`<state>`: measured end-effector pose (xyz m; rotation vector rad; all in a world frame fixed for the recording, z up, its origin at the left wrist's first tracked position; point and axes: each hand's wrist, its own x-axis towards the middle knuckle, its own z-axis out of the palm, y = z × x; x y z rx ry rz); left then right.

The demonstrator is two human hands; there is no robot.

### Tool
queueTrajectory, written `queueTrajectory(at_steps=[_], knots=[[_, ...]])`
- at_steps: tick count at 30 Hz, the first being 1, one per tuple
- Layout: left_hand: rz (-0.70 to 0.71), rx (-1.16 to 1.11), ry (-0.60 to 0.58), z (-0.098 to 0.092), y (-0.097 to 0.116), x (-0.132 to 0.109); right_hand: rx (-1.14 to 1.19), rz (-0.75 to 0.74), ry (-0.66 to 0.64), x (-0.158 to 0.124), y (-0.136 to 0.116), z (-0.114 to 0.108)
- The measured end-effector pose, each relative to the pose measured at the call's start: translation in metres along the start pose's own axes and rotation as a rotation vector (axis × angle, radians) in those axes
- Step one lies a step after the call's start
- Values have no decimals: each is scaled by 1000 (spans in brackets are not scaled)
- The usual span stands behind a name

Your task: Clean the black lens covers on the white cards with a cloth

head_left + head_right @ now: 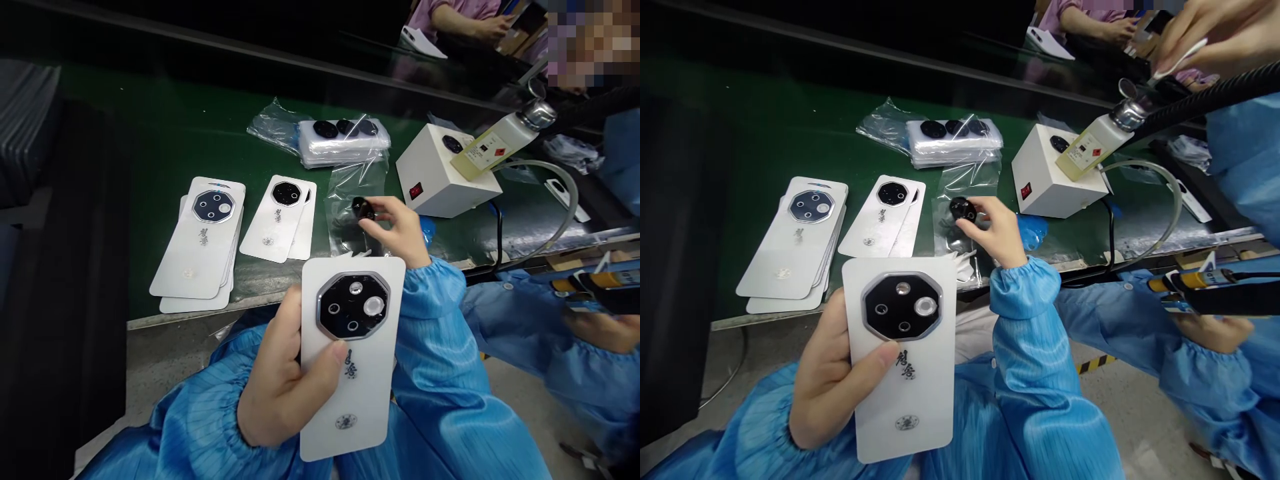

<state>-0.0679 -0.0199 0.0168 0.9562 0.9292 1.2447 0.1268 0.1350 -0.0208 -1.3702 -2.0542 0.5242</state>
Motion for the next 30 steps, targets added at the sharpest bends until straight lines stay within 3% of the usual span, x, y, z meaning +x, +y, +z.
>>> queueTrajectory(at_steps=[4, 8, 11, 17, 30], knots=[[-35, -30, -14, -4, -4, 7, 63, -95, 242, -34, -35, -19], [-21, 26, -91, -11, -11, 14, -222, -361, 184, -66, -80, -29], [-19, 7, -143, -13, -16, 15, -355, -469, 142, -74, -97, -26], [-91, -37, -209, -13, -18, 14, -400, -499, 113, -75, -97, -23], [54, 167, -150, -15, -21, 14, -427, -507, 86, -80, -100, -28]])
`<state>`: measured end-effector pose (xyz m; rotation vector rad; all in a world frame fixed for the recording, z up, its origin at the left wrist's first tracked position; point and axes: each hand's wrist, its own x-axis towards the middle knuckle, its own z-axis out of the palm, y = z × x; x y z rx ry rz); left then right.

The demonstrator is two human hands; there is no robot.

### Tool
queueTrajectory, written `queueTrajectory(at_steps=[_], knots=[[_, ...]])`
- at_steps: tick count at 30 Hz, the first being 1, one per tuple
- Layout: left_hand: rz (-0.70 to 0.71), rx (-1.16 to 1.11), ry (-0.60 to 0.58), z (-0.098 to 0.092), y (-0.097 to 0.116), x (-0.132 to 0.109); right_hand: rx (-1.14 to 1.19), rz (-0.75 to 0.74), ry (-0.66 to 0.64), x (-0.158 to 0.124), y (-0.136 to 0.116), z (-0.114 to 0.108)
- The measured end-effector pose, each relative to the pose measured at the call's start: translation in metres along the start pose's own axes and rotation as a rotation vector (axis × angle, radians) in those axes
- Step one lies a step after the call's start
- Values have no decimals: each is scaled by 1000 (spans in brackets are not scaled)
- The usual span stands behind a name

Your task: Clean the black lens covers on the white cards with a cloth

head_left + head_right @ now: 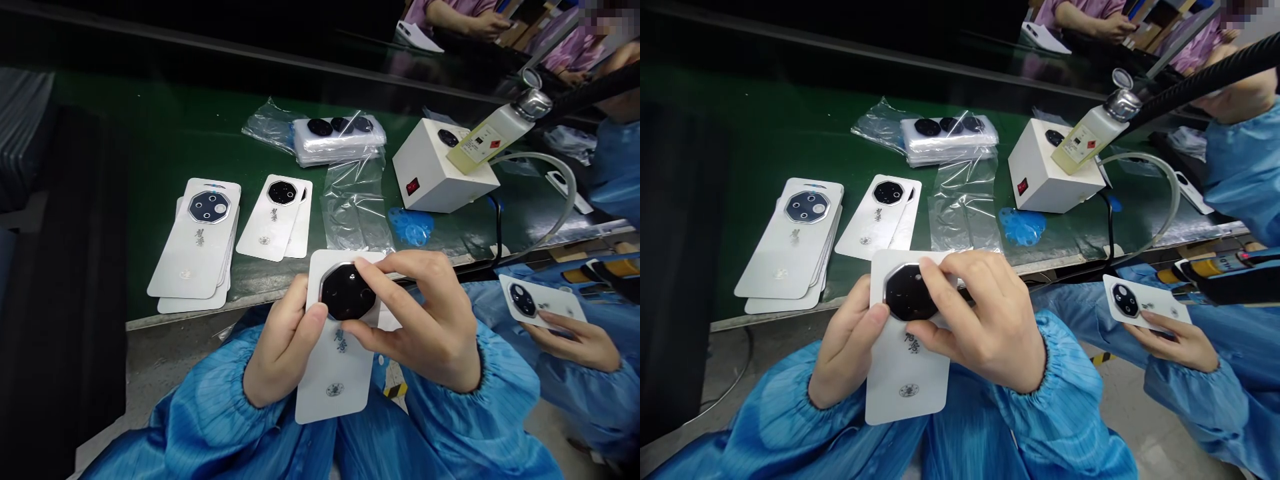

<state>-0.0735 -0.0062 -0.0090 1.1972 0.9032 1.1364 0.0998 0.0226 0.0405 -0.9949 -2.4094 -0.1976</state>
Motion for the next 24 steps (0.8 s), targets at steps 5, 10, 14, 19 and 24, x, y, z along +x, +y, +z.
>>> queueTrajectory(at_steps=[5, 10, 14, 19, 24], knots=[[34, 37, 11, 0, -2, 0, -28, -36, 40, 3, 0, 1], [44, 67, 8, 0, -3, 1, -30, -55, 61, 4, 1, 2], [58, 116, 21, 0, -3, 2, -28, -57, 55, 4, 0, 1], [60, 163, 33, -1, -3, 0, -36, -57, 44, 6, -2, -1], [67, 182, 28, -3, -4, -3, -28, -62, 19, 7, -4, -2]])
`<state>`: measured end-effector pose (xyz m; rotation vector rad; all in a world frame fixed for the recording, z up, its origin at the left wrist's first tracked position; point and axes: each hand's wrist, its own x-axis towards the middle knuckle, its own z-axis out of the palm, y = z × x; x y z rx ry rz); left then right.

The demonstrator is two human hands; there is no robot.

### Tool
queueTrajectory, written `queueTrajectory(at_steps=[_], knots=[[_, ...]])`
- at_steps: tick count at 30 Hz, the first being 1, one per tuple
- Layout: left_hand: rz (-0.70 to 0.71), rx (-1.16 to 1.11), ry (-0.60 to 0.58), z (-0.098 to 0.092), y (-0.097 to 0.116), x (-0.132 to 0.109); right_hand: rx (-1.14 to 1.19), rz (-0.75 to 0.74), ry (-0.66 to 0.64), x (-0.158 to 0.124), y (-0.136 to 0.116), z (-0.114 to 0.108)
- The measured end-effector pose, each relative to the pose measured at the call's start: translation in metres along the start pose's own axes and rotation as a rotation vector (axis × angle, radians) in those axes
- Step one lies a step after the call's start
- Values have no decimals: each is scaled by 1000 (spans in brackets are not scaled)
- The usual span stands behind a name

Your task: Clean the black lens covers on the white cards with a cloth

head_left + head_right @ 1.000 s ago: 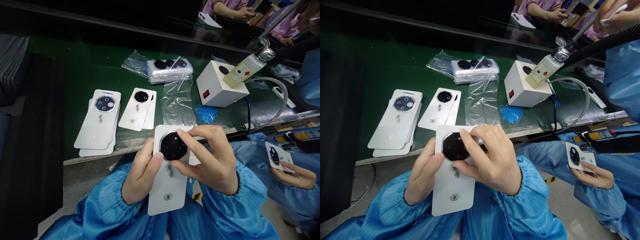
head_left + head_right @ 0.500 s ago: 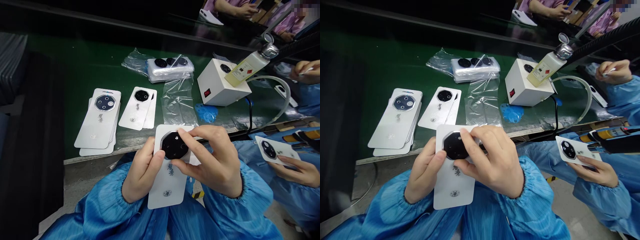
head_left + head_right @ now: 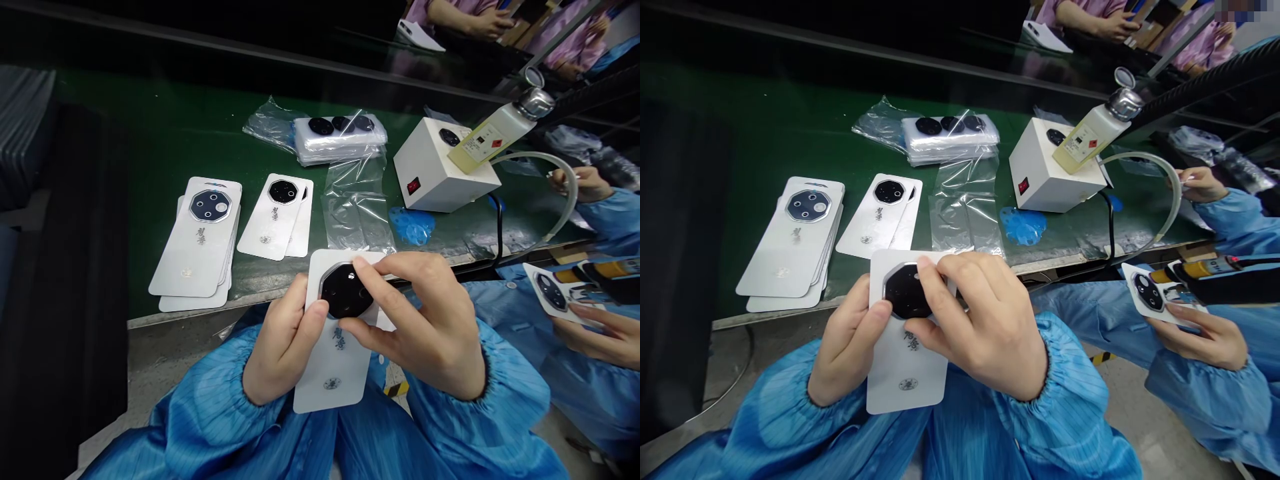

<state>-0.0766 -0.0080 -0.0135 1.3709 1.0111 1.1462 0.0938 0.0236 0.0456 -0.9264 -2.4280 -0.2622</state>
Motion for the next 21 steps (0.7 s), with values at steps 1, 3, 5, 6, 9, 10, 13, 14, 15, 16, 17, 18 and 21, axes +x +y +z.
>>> queueTrajectory(at_steps=[1, 3, 5, 6, 9, 10, 13, 14, 15, 16, 17, 18, 21], knots=[[5, 4, -2, 0, 0, 0, 0, -3, 0, 0, 0, 0], [10, 14, -2, -1, -1, 0, -2, -8, -4, -1, -1, 0], [7, 13, -3, -2, -1, 0, 0, -12, -8, -1, -1, 0], [4, 10, -5, -2, -2, 1, 3, -13, -10, -1, -1, 0], [8, -12, -10, -1, -2, 3, 9, -15, -8, -1, -1, 0], [12, -16, -9, -1, -3, 3, 9, -16, -6, -1, -1, 1], [24, -17, -6, -2, -3, 2, 7, -23, -1, -1, -1, 2], [29, -14, -4, -3, -4, 2, 7, -25, -2, -1, -1, 2], [34, -12, -4, -3, -4, 1, 6, -26, -3, -1, -1, 3], [39, -13, -4, -3, -4, 1, 5, -27, -4, -1, -1, 3], [44, -13, -4, -4, -5, 1, 2, -31, -1, -1, -1, 3], [52, -14, -2, -4, -5, 1, -1, -35, 0, -1, 0, 3], [70, -15, 7, -3, -5, 2, -11, -46, 6, -1, 0, 3]])
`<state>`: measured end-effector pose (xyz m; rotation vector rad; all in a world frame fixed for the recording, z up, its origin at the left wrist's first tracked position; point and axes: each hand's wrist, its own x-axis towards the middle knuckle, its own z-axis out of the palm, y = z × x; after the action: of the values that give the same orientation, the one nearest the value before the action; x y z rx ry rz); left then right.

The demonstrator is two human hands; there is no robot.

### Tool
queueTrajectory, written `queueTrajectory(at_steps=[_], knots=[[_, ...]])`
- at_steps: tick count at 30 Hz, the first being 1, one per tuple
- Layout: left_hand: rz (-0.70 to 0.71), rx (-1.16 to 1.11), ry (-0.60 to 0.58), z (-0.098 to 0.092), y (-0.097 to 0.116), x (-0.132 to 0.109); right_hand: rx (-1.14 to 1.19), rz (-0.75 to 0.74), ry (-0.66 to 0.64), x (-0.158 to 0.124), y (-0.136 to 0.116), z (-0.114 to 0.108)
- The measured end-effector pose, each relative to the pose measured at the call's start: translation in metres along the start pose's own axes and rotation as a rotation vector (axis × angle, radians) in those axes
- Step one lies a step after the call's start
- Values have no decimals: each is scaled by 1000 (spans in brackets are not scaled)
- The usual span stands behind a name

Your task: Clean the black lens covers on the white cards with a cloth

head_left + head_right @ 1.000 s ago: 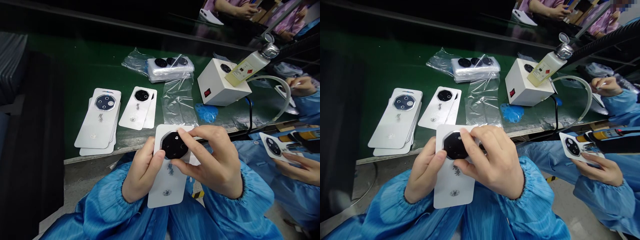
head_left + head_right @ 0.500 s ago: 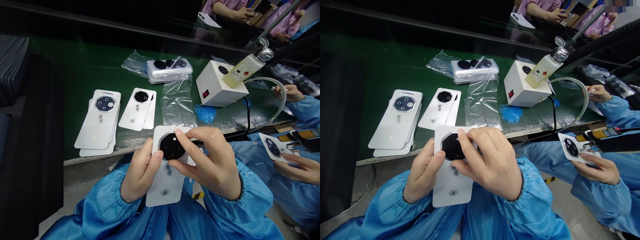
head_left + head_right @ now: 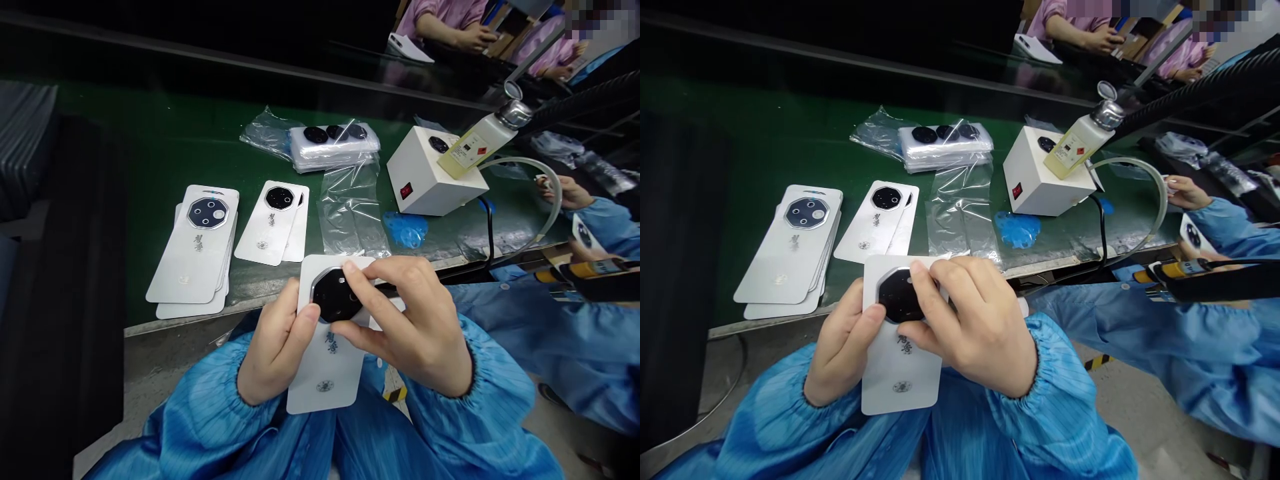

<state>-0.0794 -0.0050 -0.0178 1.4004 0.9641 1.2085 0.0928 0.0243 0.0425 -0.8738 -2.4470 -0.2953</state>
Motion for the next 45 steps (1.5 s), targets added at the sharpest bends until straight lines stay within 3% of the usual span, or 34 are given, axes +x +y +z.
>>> queueTrajectory(at_steps=[11, 14, 18, 22, 25, 36, 45], knots=[[-54, -96, 56, 0, 2, 1, 43, 71, 15, -5, 3, 7], [-68, -113, 61, 0, 3, 0, 286, 167, 54, -8, 7, 6], [-59, -92, 34, 0, 6, 0, 693, 506, 189, -7, 10, 4], [-35, -36, -32, 0, 8, 0, 1018, 681, 30, -1, 7, 8], [-12, -2, -36, 0, 8, -1, 1104, 698, -8, 3, 6, 11], [-36, -3, -5, 2, 4, -4, 1247, 682, 104, 1, 4, 21], [-141, -186, 101, 3, 11, 0, 1334, 786, -57, -4, 6, 17]])
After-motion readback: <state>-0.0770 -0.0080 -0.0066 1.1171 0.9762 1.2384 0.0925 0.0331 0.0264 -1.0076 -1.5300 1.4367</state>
